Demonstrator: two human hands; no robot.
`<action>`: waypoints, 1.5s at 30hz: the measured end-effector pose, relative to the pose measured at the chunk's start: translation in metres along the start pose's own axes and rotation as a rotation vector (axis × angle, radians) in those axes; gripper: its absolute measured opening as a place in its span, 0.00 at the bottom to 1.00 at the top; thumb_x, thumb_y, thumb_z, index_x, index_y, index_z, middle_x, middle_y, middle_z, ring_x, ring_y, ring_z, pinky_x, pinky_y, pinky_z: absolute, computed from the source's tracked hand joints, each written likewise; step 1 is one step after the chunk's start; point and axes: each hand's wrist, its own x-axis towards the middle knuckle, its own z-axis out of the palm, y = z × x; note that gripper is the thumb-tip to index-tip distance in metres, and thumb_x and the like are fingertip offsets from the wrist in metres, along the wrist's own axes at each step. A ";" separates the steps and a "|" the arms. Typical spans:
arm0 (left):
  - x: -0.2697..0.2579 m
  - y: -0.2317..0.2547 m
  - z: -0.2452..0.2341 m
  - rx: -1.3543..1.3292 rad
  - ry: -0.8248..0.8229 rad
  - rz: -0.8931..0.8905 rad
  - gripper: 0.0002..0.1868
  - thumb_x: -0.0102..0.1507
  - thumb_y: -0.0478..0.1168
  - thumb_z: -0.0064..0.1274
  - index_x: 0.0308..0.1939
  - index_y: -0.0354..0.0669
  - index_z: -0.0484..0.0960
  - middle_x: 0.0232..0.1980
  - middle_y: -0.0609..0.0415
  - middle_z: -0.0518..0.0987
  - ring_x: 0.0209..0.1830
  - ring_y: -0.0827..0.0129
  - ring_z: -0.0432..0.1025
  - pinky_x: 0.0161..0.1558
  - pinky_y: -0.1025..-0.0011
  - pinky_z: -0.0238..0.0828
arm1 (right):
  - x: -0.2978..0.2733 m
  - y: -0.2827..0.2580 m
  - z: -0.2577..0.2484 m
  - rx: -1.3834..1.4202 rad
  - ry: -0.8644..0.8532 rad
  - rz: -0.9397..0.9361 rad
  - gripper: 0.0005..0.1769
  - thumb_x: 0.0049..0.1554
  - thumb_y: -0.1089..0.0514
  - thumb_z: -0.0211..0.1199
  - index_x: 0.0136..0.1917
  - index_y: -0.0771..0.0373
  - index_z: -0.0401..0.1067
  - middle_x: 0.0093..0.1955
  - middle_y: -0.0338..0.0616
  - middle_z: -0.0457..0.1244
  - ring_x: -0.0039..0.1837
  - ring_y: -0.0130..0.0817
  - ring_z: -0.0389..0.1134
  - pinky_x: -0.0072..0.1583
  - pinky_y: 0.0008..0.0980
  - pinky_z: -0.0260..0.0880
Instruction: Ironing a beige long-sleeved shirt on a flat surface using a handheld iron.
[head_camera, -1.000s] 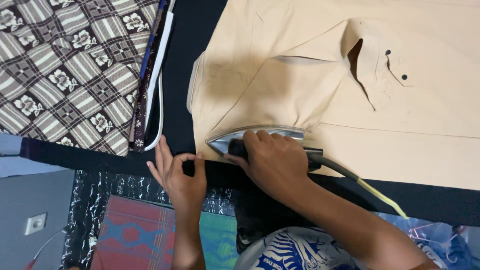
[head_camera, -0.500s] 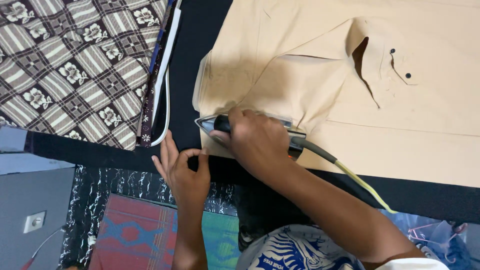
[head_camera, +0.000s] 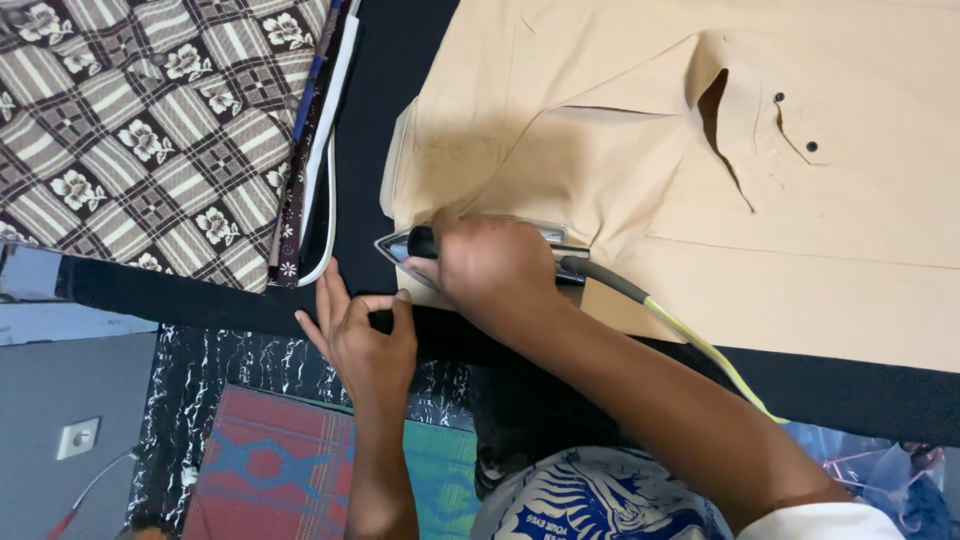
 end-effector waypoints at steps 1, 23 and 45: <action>0.000 -0.002 0.002 0.004 0.017 -0.007 0.07 0.58 0.40 0.65 0.28 0.49 0.81 0.79 0.46 0.67 0.81 0.54 0.57 0.76 0.36 0.31 | 0.002 0.000 0.002 0.012 -0.036 0.007 0.23 0.56 0.31 0.59 0.44 0.52 0.69 0.33 0.39 0.68 0.37 0.45 0.75 0.38 0.46 0.74; -0.023 -0.016 0.026 -0.080 0.229 0.101 0.12 0.64 0.42 0.64 0.38 0.47 0.74 0.78 0.46 0.68 0.78 0.44 0.59 0.72 0.32 0.34 | -0.021 0.012 -0.053 0.360 -0.090 -0.053 0.22 0.57 0.37 0.61 0.48 0.57 0.73 0.38 0.48 0.70 0.44 0.54 0.76 0.43 0.55 0.75; -0.044 0.079 0.013 0.222 -0.472 0.523 0.35 0.66 0.50 0.48 0.75 0.41 0.66 0.81 0.49 0.62 0.82 0.53 0.53 0.74 0.43 0.48 | -0.171 0.148 -0.066 -0.024 -0.044 0.153 0.25 0.53 0.32 0.69 0.40 0.55 0.73 0.30 0.33 0.66 0.27 0.34 0.66 0.32 0.34 0.63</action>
